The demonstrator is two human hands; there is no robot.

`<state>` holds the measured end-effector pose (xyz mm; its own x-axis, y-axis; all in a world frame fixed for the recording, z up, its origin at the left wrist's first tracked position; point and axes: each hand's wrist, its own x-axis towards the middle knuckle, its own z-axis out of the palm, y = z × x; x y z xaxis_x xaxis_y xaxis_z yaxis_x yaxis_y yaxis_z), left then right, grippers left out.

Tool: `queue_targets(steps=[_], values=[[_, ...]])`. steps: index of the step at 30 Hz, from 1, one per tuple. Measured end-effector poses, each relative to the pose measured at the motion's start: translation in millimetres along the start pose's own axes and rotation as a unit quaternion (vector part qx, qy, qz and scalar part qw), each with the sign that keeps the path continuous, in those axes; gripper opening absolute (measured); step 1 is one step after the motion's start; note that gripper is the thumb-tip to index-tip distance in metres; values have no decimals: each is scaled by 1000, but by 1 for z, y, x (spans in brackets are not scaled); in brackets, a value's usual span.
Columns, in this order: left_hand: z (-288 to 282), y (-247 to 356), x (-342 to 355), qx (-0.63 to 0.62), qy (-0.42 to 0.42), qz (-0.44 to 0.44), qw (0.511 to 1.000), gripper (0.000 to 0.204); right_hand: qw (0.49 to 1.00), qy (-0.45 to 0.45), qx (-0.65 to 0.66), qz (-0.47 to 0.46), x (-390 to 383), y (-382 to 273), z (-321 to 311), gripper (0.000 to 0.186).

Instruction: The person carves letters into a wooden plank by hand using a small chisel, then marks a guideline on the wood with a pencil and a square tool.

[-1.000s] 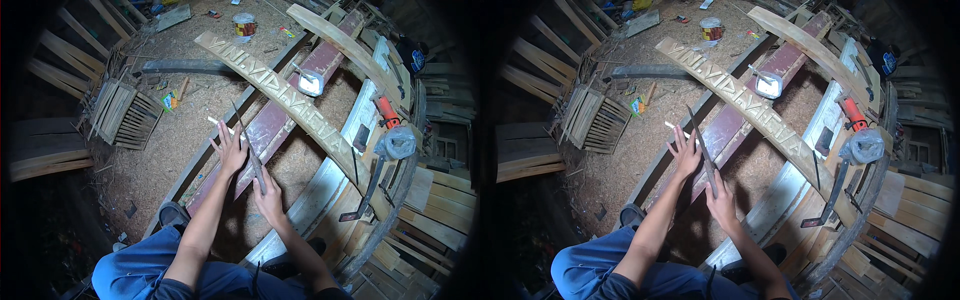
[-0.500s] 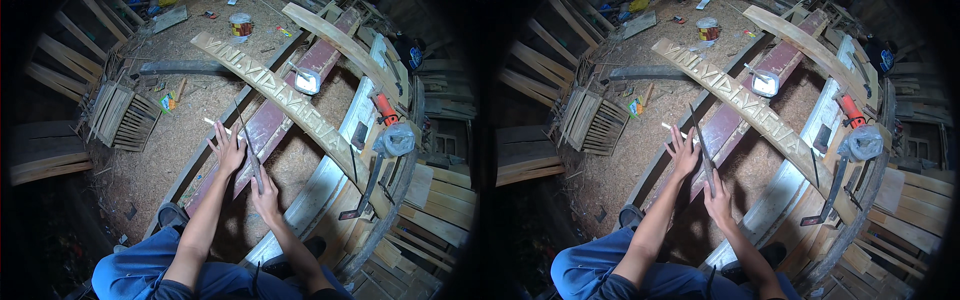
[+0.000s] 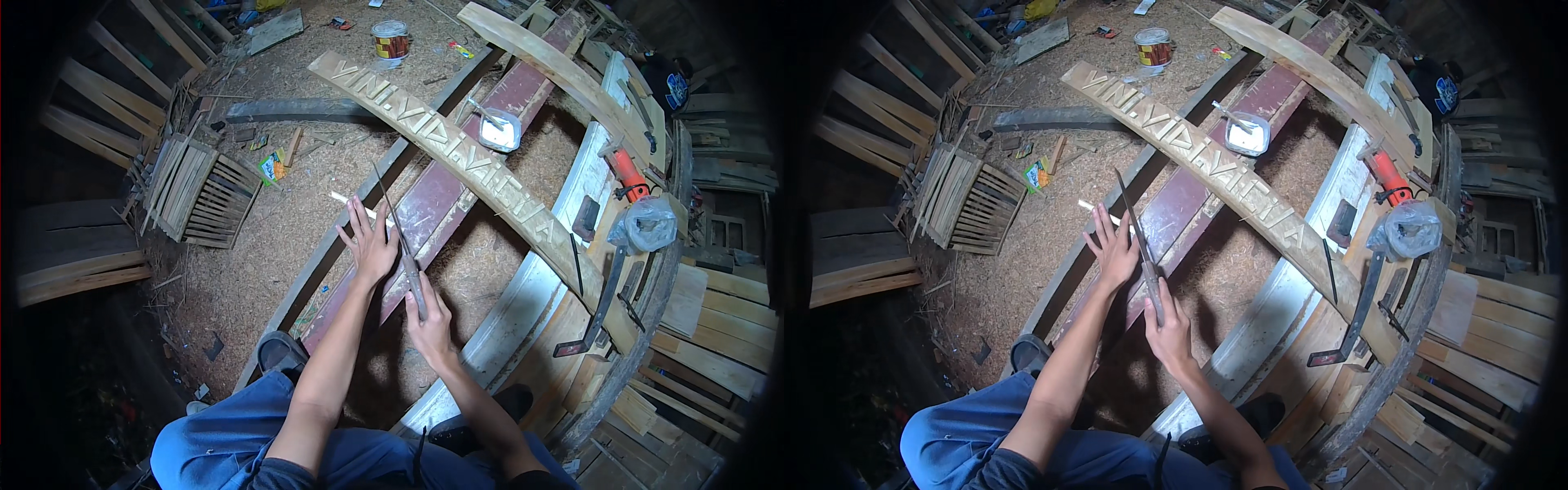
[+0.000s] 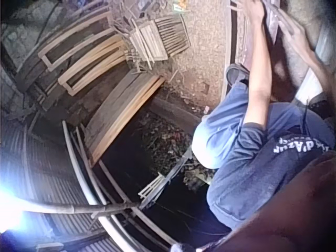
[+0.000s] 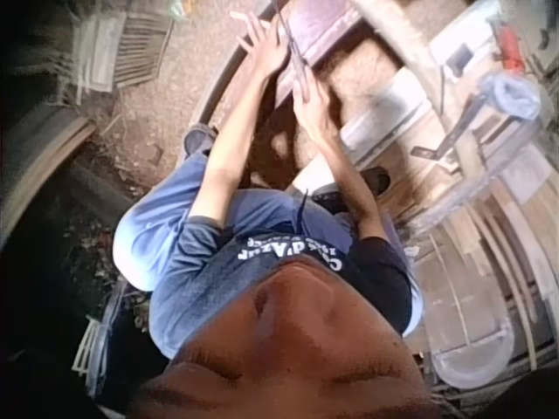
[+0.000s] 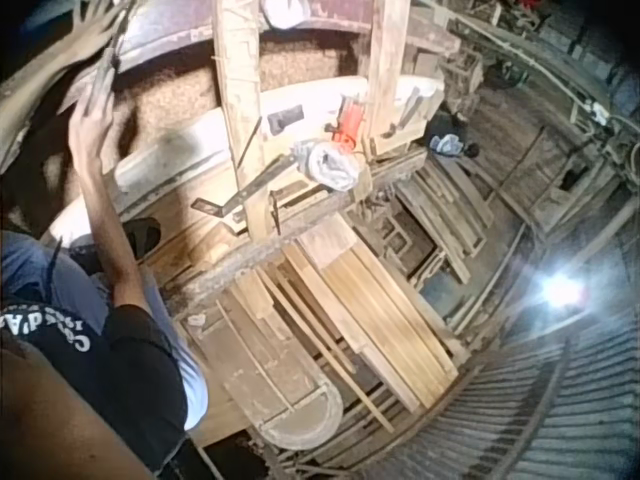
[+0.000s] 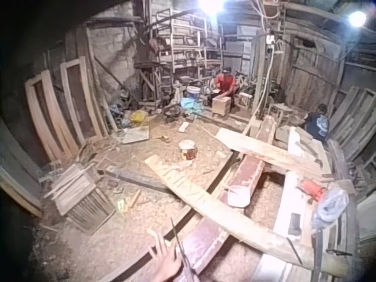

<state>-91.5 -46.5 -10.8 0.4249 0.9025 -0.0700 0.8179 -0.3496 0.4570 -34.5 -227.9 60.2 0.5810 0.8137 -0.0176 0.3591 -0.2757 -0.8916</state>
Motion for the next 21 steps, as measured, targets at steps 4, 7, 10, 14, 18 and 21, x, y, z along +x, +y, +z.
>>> queue_targets(steps=[4,7,10,14,18,21], values=[[-3,10,0,-33,-9,1,999,64,1000,2,7,7,7,10,0,53],[-6,8,0,-32,-18,-4,999,62,1000,-7,-4,3,6,11,-1,53],[-8,8,0,-32,-22,-5,999,60,1000,-13,-12,7,4,7,-2,53],[-4,10,-1,-34,-27,-7,999,58,1000,-13,-12,17,5,13,0,53],[-6,8,-1,-26,-10,-6,1000,57,1000,0,-9,-18,4,11,2,53],[-6,8,0,-27,-15,-10,999,58,1000,-11,0,-4,1,12,-3,53]])
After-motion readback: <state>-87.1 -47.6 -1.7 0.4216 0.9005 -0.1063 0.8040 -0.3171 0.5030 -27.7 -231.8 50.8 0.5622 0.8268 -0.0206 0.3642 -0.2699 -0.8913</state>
